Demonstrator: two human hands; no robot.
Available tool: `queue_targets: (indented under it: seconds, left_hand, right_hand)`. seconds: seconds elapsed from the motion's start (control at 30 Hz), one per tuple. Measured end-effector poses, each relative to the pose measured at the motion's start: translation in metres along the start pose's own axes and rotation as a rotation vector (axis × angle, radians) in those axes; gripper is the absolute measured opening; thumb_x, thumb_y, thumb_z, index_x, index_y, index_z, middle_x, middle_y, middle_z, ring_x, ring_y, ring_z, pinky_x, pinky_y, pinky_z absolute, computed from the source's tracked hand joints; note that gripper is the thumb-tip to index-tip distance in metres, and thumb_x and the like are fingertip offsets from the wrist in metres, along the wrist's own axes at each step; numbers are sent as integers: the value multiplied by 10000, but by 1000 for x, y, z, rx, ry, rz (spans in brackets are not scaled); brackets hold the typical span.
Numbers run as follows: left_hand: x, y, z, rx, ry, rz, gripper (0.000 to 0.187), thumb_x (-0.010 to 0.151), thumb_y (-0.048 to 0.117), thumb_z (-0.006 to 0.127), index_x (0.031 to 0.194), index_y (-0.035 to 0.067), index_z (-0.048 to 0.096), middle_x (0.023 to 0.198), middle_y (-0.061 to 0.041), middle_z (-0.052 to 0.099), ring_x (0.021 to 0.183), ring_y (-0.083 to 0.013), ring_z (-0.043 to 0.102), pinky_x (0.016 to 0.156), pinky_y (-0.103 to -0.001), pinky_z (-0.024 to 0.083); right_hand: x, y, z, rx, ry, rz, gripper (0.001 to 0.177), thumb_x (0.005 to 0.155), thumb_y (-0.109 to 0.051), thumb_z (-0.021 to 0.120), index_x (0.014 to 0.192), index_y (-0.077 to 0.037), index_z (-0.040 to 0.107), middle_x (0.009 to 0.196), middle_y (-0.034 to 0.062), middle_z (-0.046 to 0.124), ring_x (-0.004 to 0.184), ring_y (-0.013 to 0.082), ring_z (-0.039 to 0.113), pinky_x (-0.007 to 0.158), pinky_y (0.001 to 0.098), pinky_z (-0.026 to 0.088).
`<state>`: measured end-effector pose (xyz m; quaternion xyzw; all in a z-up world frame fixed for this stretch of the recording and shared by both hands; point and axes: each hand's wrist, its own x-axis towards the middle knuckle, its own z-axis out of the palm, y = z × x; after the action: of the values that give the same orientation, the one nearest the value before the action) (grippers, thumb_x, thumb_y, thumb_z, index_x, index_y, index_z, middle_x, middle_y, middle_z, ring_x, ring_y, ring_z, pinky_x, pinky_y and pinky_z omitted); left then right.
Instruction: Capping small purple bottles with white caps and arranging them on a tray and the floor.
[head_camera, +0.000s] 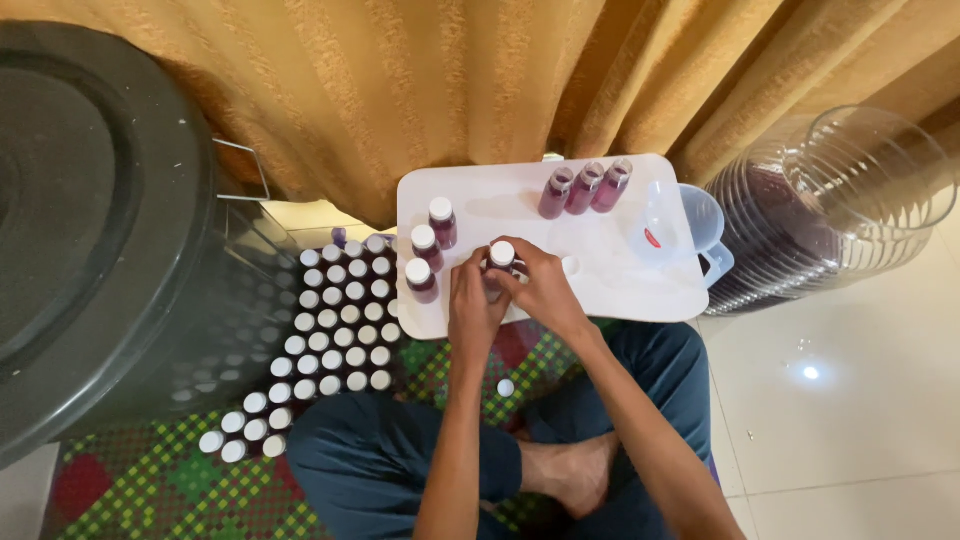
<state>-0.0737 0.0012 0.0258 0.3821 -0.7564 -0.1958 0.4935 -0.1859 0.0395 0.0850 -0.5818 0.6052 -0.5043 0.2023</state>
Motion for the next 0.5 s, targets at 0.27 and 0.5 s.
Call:
queue_targets:
  seconds: [0.27,0.5]
  left_hand:
    - [-8,-6,7,10,142,38,270,796,62,675,1045,68,572,860,-66,553,714,-253,606,679,-370,550]
    - [-7,-6,7,30,148,28,174,787,42,636,928,115,565,767,-21,538,605,-205,586,579,-329,542]
  right_hand:
    - [63,41,28,37,112,48,432,868,-18,805,1272,-1,655,1116,238,727,1097,417,688,903,474,592]
    - [93,53,46,69,58,92,465,888,-44,786,1326,-98,640,1138,181,735,1111,360,700,951,460,574]
